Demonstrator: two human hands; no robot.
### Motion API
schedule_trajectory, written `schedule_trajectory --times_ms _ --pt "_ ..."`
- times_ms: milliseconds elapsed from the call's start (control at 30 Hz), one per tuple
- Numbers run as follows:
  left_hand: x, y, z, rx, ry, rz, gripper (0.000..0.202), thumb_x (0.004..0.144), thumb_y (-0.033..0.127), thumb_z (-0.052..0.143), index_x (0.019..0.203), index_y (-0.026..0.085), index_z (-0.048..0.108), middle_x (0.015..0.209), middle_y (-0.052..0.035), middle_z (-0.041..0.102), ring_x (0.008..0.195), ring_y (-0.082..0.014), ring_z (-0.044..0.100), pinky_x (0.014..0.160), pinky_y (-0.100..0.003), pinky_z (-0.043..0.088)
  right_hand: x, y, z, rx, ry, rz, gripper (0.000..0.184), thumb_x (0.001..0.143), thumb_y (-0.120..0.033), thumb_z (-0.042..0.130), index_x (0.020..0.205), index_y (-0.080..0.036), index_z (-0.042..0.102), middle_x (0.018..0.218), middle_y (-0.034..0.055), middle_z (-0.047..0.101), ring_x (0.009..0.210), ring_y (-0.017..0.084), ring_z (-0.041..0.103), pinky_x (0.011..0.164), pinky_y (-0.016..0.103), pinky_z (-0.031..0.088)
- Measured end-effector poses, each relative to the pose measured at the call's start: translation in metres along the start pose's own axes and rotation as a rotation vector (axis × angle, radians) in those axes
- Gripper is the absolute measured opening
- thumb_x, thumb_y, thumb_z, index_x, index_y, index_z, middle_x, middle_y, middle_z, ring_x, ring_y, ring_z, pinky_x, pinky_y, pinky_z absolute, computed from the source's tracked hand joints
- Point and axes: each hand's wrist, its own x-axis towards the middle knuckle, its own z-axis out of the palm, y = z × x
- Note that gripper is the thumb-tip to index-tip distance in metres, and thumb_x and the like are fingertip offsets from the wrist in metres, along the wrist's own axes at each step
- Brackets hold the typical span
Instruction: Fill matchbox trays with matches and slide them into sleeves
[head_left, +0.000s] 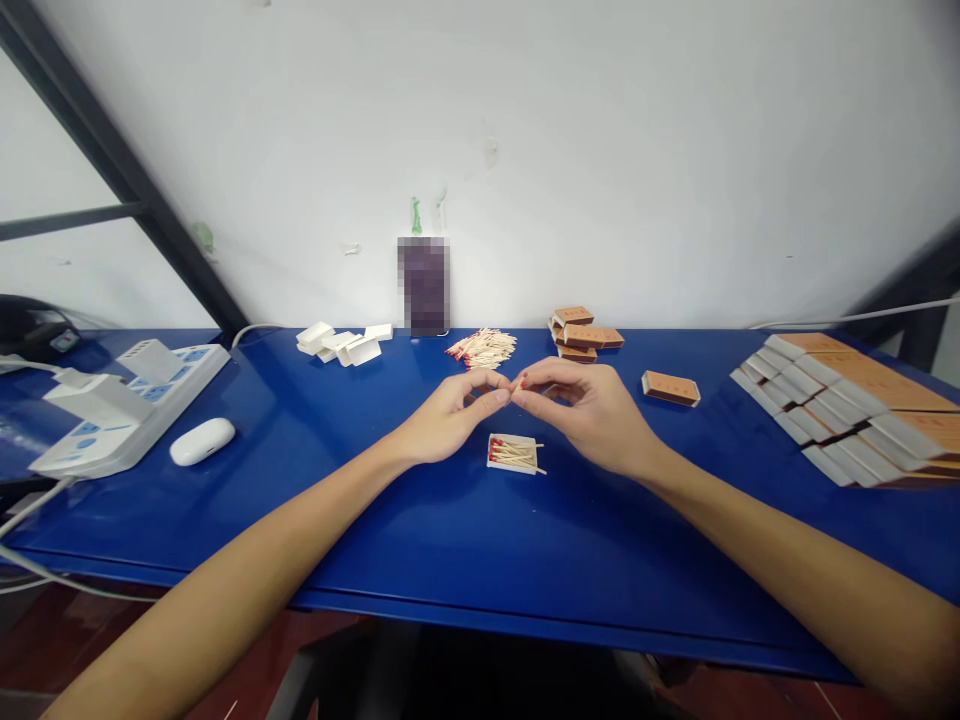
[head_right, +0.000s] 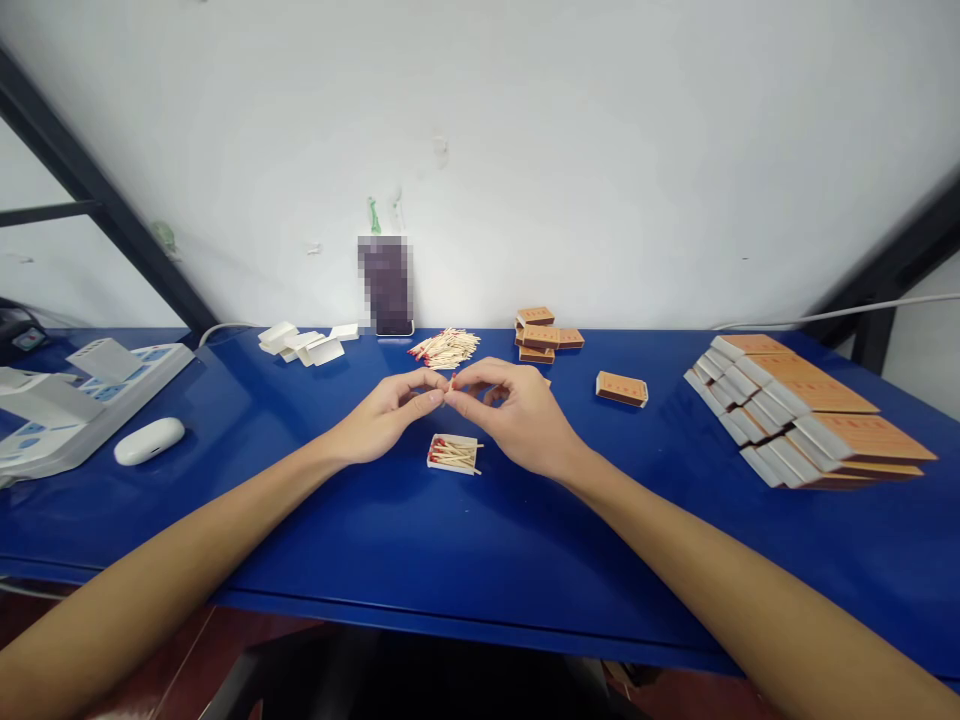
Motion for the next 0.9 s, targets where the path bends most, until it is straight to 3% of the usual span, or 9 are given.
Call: schedule_trajectory --times_ms 67,133,267,400,567,700,767,900 --pt "-0.001 -0.001 -0.007 0.098 -0.036 0.016 0.026 0.094 0.04 0.05 0.098 0.017 0.062 0.103 -0.0049 0.065 0.096 -0.0181 0.057 0.085 -0.031 0.042 0.0 -0.006 -0.006 -0.113 -0.07 0.005 0.018 0.085 -0.035 0.064 0.086 -0.018 0.071 0.085 0.0043 0.071 0.074 0.016 0.061 0.066 0.03 0.046" --pt "-0.004 -0.001 -0.014 0.225 -0.148 0.035 0.03 0.091 0.043 0.056 0.107 0.018 0.061 0.107 -0.0052 0.064 0.099 -0.0197 0.055 0.088 -0.033 0.041 -0.002 -0.013 -0.012 -0.273 -0.163 -0.03 0.012 0.083 -0.028 0.063 0.083 -0.019 0.071 0.078 0.0024 0.07 0.071 0.016 0.059 0.065 0.029 0.043" --pt "-0.01 0.001 -0.02 0.584 -0.36 0.046 0.058 0.072 0.061 0.073 0.114 0.023 0.059 0.105 -0.0038 0.061 0.099 -0.0234 0.052 0.092 -0.038 0.034 -0.007 -0.019 -0.011 -0.528 -0.366 -0.168 0.01 0.083 -0.025 0.063 0.077 -0.02 0.07 0.073 0.0023 0.068 0.074 0.018 0.056 0.066 0.031 0.039" --pt "-0.01 0.001 -0.019 0.729 -0.355 0.063 0.046 0.078 0.061 0.066 0.102 0.022 0.06 0.095 -0.0016 0.059 0.091 -0.0208 0.051 0.09 -0.037 0.03 -0.008 -0.012 -0.006 -0.55 -0.475 -0.188 0.013 0.087 -0.029 0.062 0.089 -0.02 0.07 0.084 0.0051 0.068 0.08 0.02 0.056 0.069 0.031 0.04" --pt "-0.008 -0.004 -0.024 0.813 -0.293 0.067 0.038 0.08 0.055 0.064 0.095 0.021 0.06 0.09 -0.0003 0.058 0.085 -0.0188 0.05 0.085 -0.035 0.028 -0.005 -0.002 -0.014 -0.561 -0.372 -0.131 0.022 0.092 -0.033 0.053 0.104 -0.02 0.064 0.097 0.0072 0.064 0.084 0.02 0.058 0.074 0.032 0.043" --pt "-0.009 -0.003 -0.025 0.823 -0.317 0.086 0.037 0.081 0.054 0.063 0.097 0.021 0.061 0.089 -0.0004 0.057 0.084 -0.0186 0.05 0.083 -0.034 0.028 -0.003 0.002 -0.022 -0.492 -0.508 -0.019 0.045 0.086 -0.052 0.06 0.12 -0.023 0.058 0.102 0.0066 0.063 0.088 0.021 0.058 0.074 0.033 0.046" --pt "-0.009 -0.003 -0.023 0.821 -0.334 0.09 0.037 0.082 0.055 0.062 0.099 0.021 0.06 0.09 -0.001 0.057 0.084 -0.0189 0.05 0.082 -0.034 0.028 -0.002 0.003 -0.023 -0.458 -0.565 0.035 0.052 0.081 -0.057 0.065 0.12 -0.023 0.058 0.1 0.0058 0.063 0.087 0.021 0.057 0.073 0.033 0.046" --pt "-0.009 -0.003 -0.023 0.799 -0.357 0.096 0.037 0.083 0.054 0.062 0.101 0.021 0.06 0.09 -0.001 0.057 0.085 -0.0188 0.051 0.082 -0.034 0.029 0.002 0.004 -0.025 -0.35 -0.611 0.149 0.05 0.075 -0.056 0.072 0.109 -0.021 0.061 0.092 0.0037 0.064 0.081 0.018 0.057 0.07 0.031 0.047"
